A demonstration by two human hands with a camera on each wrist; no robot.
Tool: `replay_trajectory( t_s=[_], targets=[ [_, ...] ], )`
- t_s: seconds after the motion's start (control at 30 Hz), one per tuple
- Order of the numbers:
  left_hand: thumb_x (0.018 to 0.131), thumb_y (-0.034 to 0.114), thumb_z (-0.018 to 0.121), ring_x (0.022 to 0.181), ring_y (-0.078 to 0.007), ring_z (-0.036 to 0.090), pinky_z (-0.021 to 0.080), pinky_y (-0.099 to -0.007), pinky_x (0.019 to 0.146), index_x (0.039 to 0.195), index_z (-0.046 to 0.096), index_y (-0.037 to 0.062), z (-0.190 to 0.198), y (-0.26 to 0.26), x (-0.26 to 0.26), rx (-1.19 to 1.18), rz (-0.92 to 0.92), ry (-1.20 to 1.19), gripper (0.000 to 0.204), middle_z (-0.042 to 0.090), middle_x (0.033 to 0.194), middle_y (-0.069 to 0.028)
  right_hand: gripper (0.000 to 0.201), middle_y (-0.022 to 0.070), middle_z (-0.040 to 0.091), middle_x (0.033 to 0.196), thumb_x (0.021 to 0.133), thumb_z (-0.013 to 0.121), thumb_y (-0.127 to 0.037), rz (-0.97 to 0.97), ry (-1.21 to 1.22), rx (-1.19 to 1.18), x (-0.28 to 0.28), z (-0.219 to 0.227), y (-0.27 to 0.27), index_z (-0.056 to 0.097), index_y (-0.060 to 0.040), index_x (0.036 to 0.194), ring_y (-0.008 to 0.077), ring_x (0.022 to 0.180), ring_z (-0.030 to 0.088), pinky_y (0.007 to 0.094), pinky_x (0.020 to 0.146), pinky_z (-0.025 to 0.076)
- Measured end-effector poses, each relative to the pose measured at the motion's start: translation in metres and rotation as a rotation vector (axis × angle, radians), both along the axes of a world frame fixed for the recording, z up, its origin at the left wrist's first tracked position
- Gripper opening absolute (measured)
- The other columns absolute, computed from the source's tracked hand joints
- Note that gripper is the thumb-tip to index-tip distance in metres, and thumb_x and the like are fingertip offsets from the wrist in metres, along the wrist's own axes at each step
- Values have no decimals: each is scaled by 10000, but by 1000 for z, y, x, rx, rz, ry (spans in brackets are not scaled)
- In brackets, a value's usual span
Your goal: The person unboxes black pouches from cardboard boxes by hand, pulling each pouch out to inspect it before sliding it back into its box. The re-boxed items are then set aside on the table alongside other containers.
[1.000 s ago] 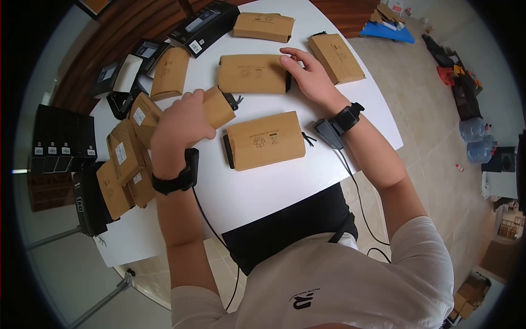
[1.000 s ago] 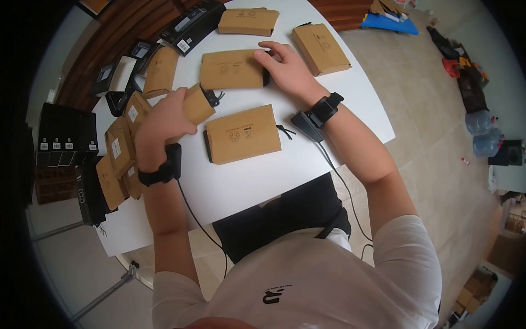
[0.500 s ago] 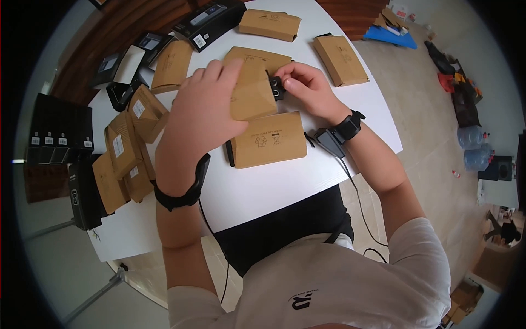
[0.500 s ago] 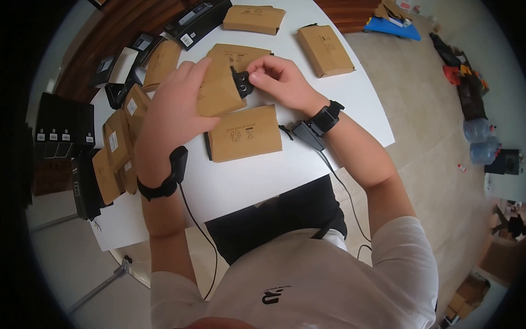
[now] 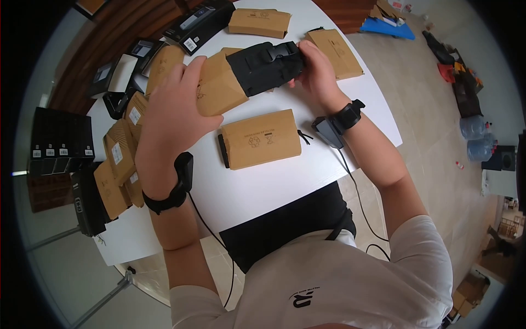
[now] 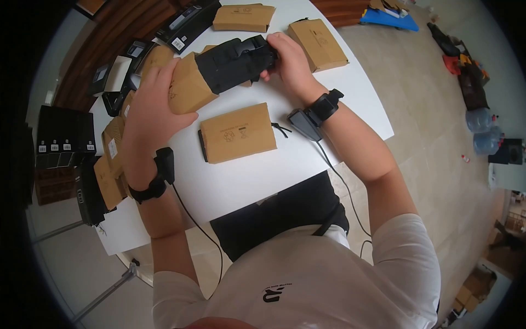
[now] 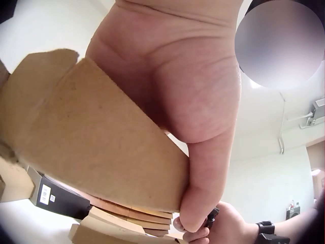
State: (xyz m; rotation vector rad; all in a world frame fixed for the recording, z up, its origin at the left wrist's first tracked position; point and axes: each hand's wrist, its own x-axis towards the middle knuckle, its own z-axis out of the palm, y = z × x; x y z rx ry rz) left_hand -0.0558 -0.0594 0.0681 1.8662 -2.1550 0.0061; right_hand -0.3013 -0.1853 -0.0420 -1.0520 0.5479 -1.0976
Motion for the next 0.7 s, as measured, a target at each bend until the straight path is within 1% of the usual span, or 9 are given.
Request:
replay_trajectory(
  t_s=[0.07,0.1,0.23,0.3,0.33,0.4,0.47,0.57,0.7],
  targets=[
    [608,204,796,989,-316,599,508,-414,865,1378,495,86,1,0,-3,5,0,-9,835,569,1058,-118,239,65,623,774,1015,511,-297,100,37,24,5,5,7,544,-60,1024,142,525,556,272,499,480],
    [608,205,794,987,-312,598,511,-410,859,1381,495,84,1,0,-4,9,1,-20,837,570,1052,-118,265,64,641,821,1019,531,-339,118,112,15,8,5,11,536,-81,1073,141,511,557,259,485,473],
    [611,202,795,1017,-307,608,521,-405,861,1380,497,76,-3,0,4,14,19,-52,834,582,1092,-124,229,54,628,831,1004,561,-310,123,153,25,9,7,12,550,-94,1078,127,507,531,257,466,441],
    [616,206,797,1057,-310,613,528,-403,869,1384,492,68,-5,-1,16,56,50,81,838,589,1148,-131,243,30,602,825,994,578,-329,78,-105,146,4,5,5,559,-101,1078,106,503,482,249,451,393],
    [616,206,797,1057,-310,613,528,-403,869,1384,492,68,-4,0,21,55,51,82,838,589,1148,-131,238,11,576,805,989,582,-348,28,-131,208,2,6,0,556,-116,1035,93,504,436,244,448,354],
    [618,210,800,1089,-316,612,530,-399,883,1389,483,66,-2,2,27,24,127,27,846,590,1187,-139,235,7,579,819,996,567,-364,5,-213,309,-3,4,-11,546,-130,990,89,507,429,240,454,353],
    [618,211,802,1076,-322,612,529,-400,879,1391,481,69,-2,2,26,17,128,27,849,590,1176,-138,237,9,581,821,998,563,-373,-23,-212,332,-4,4,-9,534,-141,963,90,500,419,242,453,346],
    [616,211,805,1055,-326,609,525,-404,880,1384,487,75,0,1,17,26,106,37,842,588,1145,-134,218,8,592,839,995,579,-347,40,-183,277,-3,2,-10,563,-130,1003,84,507,429,234,453,350],
    [609,213,822,1033,-315,593,499,-418,890,1361,495,84,-1,0,-4,86,72,-33,830,572,1092,-129,229,4,607,864,984,620,-277,131,106,1,6,5,11,617,-95,1123,64,541,461,208,468,359]
  ],
)
